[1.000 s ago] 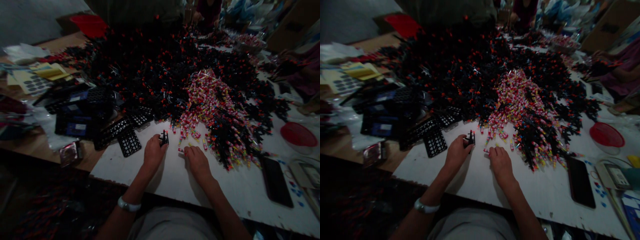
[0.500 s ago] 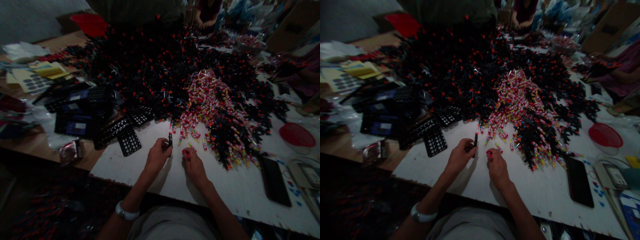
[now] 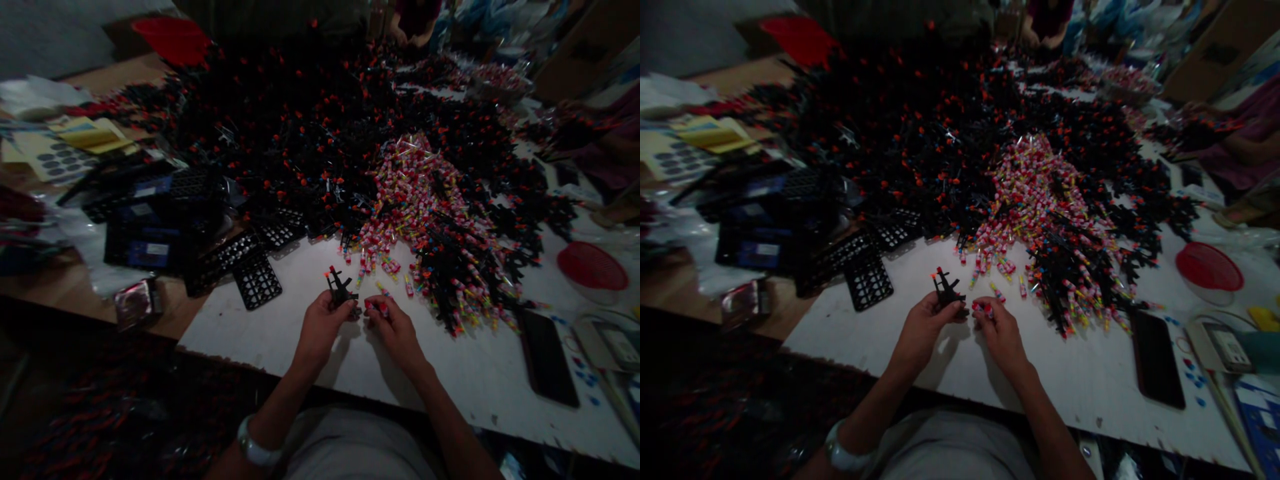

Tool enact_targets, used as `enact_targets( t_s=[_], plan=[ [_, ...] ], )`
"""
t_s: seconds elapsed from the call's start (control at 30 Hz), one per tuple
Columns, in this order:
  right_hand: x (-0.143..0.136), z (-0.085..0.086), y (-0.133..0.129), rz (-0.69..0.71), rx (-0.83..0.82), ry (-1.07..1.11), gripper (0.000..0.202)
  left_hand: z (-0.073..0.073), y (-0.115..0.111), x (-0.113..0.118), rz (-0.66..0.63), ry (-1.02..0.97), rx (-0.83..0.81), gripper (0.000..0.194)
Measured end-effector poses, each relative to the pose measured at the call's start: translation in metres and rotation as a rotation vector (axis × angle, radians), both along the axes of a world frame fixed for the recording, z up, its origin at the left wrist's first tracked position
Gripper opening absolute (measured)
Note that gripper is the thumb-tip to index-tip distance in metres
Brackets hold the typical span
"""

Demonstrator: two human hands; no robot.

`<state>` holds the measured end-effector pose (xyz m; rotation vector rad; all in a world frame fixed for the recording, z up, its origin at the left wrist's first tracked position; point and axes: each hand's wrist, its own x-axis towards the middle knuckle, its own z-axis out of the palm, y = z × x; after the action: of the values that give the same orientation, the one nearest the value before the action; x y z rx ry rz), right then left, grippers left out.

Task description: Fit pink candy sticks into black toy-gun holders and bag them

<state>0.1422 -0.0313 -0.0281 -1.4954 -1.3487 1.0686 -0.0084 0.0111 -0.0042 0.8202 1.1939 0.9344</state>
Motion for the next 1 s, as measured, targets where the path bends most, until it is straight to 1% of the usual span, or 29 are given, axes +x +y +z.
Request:
enact_targets(
  t_s=[0.07,0.17,0.37,0.53,0.63,0.73,0.8,0.9,1.0],
  plan=[
    [0.002,-0.001,-0.004,-0.043,-0.021,-0.003,0.024,0.001,-0.001,0.002,0.033,-0.065,-0.032,0.032],
    [0.002,-0.005,-0.008,-0.050,0.005,-0.050,0.022,0.000,-0.003,0.005,0.043,-0.107,-0.054,0.034],
    [0.000,-0.008,-0.008,-0.046,0.035,-0.078,0.021,-0.003,-0.002,0.005,0.050,-0.056,-0.048,0.035],
    [-0.001,-0.009,-0.007,-0.094,0.026,-0.089,0.020,-0.001,-0.004,0.008,0.076,-0.045,-0.052,0.034],
    [-0.002,-0.009,-0.008,-0.095,0.040,-0.116,0.019,-0.002,-0.005,0.011,0.088,-0.036,-0.054,0.034],
    [-0.005,-0.011,-0.011,-0.104,0.117,-0.170,0.017,-0.005,-0.007,0.014,0.113,-0.023,-0.038,0.035],
    [-0.006,-0.014,-0.013,-0.117,0.220,-0.251,0.017,-0.007,-0.007,0.017,0.130,-0.014,-0.028,0.036],
    [-0.007,-0.017,-0.014,-0.102,0.365,-0.399,0.023,-0.008,-0.008,0.020,0.158,-0.008,-0.025,0.037],
    [-0.007,-0.019,-0.013,-0.087,0.398,-0.466,0.021,-0.007,-0.009,0.022,0.166,-0.044,-0.029,0.036]
  ],
)
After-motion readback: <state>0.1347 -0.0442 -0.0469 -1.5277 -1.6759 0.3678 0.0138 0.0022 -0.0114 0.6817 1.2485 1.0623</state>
